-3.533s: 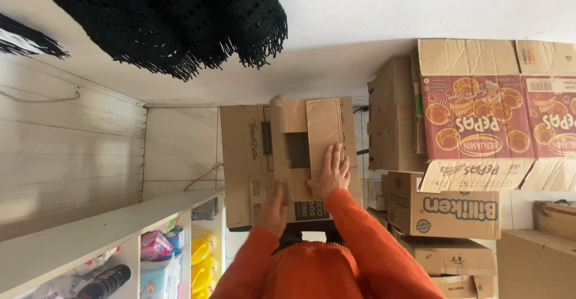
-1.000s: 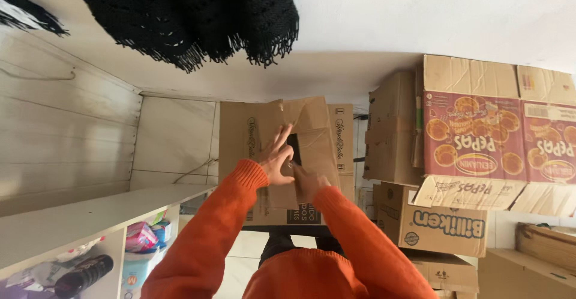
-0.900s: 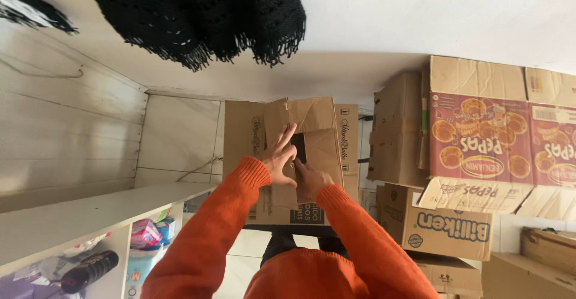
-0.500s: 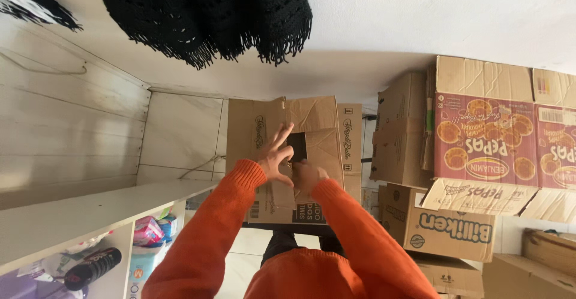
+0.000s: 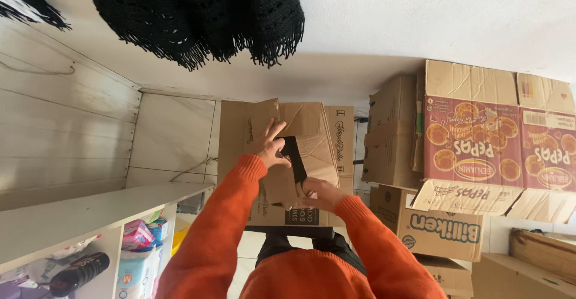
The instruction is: The person folds multiple cardboard boxes by hand, flattening the flaps and stacking them on the floor.
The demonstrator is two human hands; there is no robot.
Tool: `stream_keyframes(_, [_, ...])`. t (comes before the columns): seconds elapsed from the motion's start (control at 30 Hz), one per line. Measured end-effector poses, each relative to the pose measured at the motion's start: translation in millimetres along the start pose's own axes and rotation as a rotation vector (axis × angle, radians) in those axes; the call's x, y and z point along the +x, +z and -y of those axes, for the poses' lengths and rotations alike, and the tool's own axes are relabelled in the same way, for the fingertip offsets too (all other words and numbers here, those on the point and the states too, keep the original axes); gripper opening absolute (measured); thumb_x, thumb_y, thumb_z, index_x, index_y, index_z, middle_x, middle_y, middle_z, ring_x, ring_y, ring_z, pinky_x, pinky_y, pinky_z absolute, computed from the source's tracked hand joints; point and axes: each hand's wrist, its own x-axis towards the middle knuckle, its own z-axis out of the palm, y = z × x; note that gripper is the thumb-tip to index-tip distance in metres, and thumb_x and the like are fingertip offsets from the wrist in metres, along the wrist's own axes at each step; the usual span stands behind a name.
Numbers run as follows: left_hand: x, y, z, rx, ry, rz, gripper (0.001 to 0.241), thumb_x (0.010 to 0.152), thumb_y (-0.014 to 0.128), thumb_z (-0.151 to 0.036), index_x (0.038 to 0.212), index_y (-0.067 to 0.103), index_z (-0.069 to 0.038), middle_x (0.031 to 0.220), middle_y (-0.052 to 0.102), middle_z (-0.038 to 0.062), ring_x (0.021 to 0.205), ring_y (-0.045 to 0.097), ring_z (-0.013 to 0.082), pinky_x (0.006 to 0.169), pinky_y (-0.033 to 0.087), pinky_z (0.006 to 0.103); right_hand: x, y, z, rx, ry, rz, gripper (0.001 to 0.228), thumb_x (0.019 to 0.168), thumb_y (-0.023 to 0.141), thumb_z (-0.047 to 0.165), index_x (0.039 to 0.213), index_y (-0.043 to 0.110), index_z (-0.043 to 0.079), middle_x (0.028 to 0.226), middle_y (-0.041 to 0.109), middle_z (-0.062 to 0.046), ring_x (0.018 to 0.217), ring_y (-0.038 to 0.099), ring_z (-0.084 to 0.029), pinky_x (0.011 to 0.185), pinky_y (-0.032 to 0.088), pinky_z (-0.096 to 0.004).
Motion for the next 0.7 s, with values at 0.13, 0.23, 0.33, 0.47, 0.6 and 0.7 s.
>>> stream_keyframes(0.13, [14.8, 30.0, -0.9, 0.081, -0.034, -0.077, 0.083, 0.068, 0.114, -0.083, 0.103, 0.075, -0.019, 0.198, 0.043, -0.006, 0.19, 0.033, 0.0539, 0.126, 0.077, 0.0545, -5.2, 9.9, -0.9, -0.137, -0.127, -0.02, 0.036, 0.113, 0.1, 0.034, 0.104, 0.074, 0.011, 0.107, 0.07, -0.008, 0.101, 0.083, -0.039, 0.088, 0.069, -0.048])
stream_keyframes(0.23, [13.3, 23.7, -32.0, 0.146, -0.215, 0.119, 0.039, 0.1, 0.106, -0.024, 0.128, 0.079, -0.016, 0.209, 0.019, -0.001, 0.193, 0.027, 0.0512, 0.113, 0.081, 0.0603, -1.4, 15.0, 14.5, -0.143, -0.147, 0.045, 0.012, 0.109, 0.09, 0.015, 0.115, 0.08, 0.011, 0.113, 0.075, -0.017, 0.111, 0.083, -0.047, 0.098, 0.07, -0.059])
stream_keyframes(0.33, [11.7, 40.3, -46.0, -0.089, -0.091, 0.219, 0.09, 0.105, 0.106, -0.029, 0.176, 0.053, -0.038, 0.216, -0.004, 0.001, 0.171, 0.065, 0.0535, 0.135, 0.07, 0.0644, 10.8, 33.1, -14.6, -0.059, -0.003, -0.031, 0.027, 0.111, 0.08, 0.012, 0.137, 0.083, 0.006, 0.122, 0.084, -0.023, 0.118, 0.087, -0.046, 0.101, 0.074, -0.058])
stream_keyframes(0.47, [-30.6, -10.4, -68.6, -0.342, -0.293, 0.134, 0.062, 0.13, 0.067, -0.056, 0.185, 0.043, -0.045, 0.215, 0.009, -0.003, 0.191, 0.036, 0.0362, 0.147, 0.057, 0.0557, 6.1, 37.3, -55.3, 0.028, 0.149, -0.195, 0.097, 0.106, 0.088, 0.014, 0.194, 0.048, 0.021, 0.191, 0.047, -0.018, 0.161, 0.069, -0.048, 0.123, 0.068, -0.06])
stream_keyframes(0.6, [-85.2, -27.6, -63.0, -0.813, -0.797, -0.008, 0.13, 0.107, 0.079, -0.096, 0.206, 0.02, -0.035, 0.217, 0.015, 0.006, 0.197, 0.023, 0.034, 0.157, 0.037, 0.061, -23.3, -0.3, -47.9, -0.018, 0.397, -0.485, 0.066, 0.117, 0.086, 0.016, 0.181, 0.069, 0.021, 0.189, 0.06, -0.015, 0.154, 0.08, -0.039, 0.128, 0.072, -0.054])
stream_keyframes(0.7, [-130.8, -46.1, -90.4, -1.099, -1.016, 0.094, 0.187, 0.075, 0.115, -0.084, 0.209, 0.001, -0.02, 0.216, 0.002, 0.02, 0.198, 0.014, 0.0459, 0.16, 0.027, 0.0709, -43.7, -20.1, -32.5, 0.006, 0.52, -0.657, 0.089, 0.116, 0.095, 0.039, 0.191, 0.055, 0.016, 0.199, 0.042, -0.022, 0.173, 0.062, -0.046, 0.143, 0.06, -0.054])
